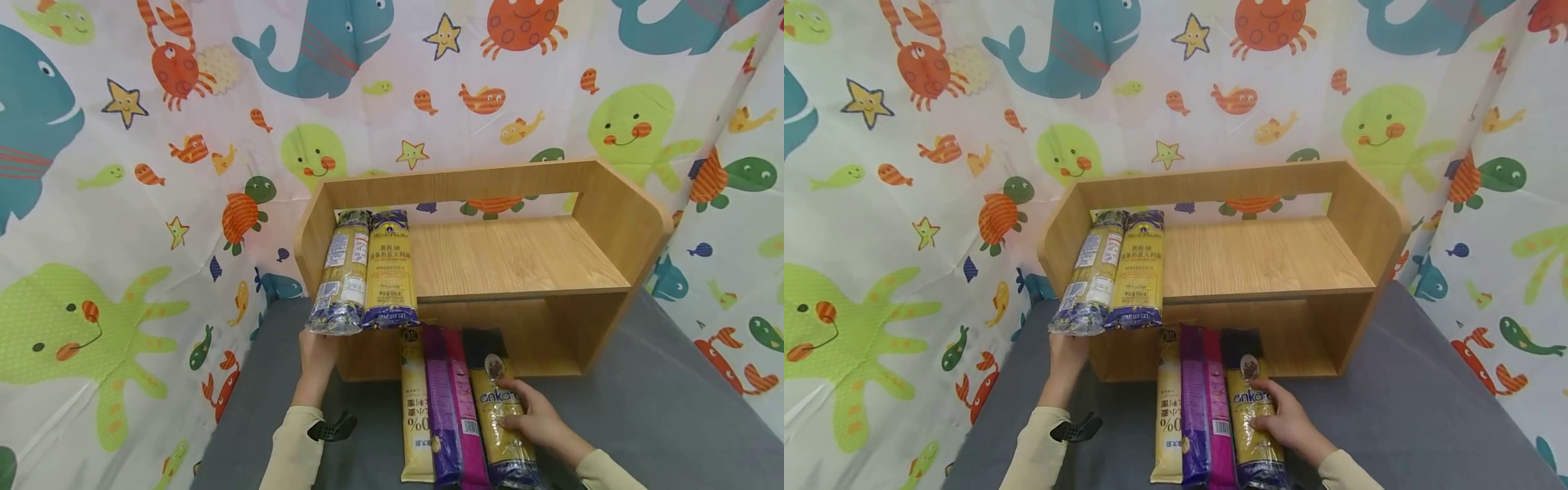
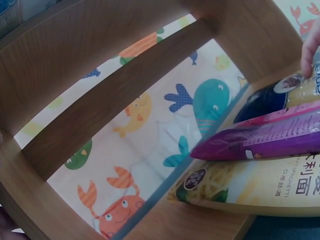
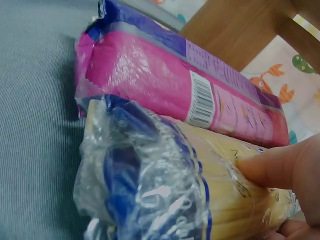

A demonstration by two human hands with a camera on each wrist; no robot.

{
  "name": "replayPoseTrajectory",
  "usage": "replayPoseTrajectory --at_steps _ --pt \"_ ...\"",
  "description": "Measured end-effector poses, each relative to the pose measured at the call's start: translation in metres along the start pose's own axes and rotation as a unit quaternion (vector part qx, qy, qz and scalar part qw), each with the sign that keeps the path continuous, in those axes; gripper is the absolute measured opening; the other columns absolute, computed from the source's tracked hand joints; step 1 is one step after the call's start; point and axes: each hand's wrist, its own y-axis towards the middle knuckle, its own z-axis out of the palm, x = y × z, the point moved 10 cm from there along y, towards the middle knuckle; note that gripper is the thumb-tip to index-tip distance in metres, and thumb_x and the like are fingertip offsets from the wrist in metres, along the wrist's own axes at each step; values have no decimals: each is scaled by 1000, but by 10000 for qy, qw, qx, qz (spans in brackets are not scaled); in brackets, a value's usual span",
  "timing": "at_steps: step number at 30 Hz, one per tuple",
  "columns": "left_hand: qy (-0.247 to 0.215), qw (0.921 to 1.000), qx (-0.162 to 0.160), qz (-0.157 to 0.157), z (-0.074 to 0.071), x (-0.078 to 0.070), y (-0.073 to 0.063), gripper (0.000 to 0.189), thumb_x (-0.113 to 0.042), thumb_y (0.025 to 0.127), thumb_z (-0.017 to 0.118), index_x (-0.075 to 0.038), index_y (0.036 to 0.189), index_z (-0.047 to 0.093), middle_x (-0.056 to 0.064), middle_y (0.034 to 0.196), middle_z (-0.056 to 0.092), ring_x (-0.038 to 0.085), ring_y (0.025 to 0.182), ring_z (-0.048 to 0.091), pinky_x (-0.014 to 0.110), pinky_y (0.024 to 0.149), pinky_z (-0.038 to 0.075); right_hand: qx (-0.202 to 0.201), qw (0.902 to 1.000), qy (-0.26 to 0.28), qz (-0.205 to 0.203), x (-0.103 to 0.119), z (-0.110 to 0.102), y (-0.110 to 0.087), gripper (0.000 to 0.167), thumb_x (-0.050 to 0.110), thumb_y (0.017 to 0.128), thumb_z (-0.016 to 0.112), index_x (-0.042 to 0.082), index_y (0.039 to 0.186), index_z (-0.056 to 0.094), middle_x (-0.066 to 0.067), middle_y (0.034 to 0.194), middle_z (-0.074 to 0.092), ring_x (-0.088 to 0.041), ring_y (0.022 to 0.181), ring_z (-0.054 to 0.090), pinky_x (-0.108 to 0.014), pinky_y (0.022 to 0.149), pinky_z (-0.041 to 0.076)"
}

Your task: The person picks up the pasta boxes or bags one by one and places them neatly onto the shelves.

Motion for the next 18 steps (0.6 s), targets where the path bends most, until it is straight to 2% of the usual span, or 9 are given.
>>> replayPoseTrajectory --at_steps 5,10,18 --pt "94 10000 26 5 0 -2 1 25 -13 102 55 6 102 71 20 71 63 21 56 47 34 51 37 30 10000 -40 36 0 -10 -5 72 -9 78 70 -13 143 39 -38 113 63 -27 90 67 -37 67 59" --pt "125 9999 62 -13 1 -1 2 26 -14 103 54 5 103 70 18 69 61 17 54 45 34 51 36 -65 9997 -65 208 -4 -18 -11 73 -9 77 70 -11 143 40 -36 115 63 -26 90 67 -37 69 59" --pt "27 9999 101 -92 5 2 0 28 -16 104 52 5 97 69 14 64 57 16 53 43 33 50 35 6 9999 -89 94 -6 -27 -26 74 -9 80 69 -17 144 33 -40 116 60 -24 91 66 -37 69 59"
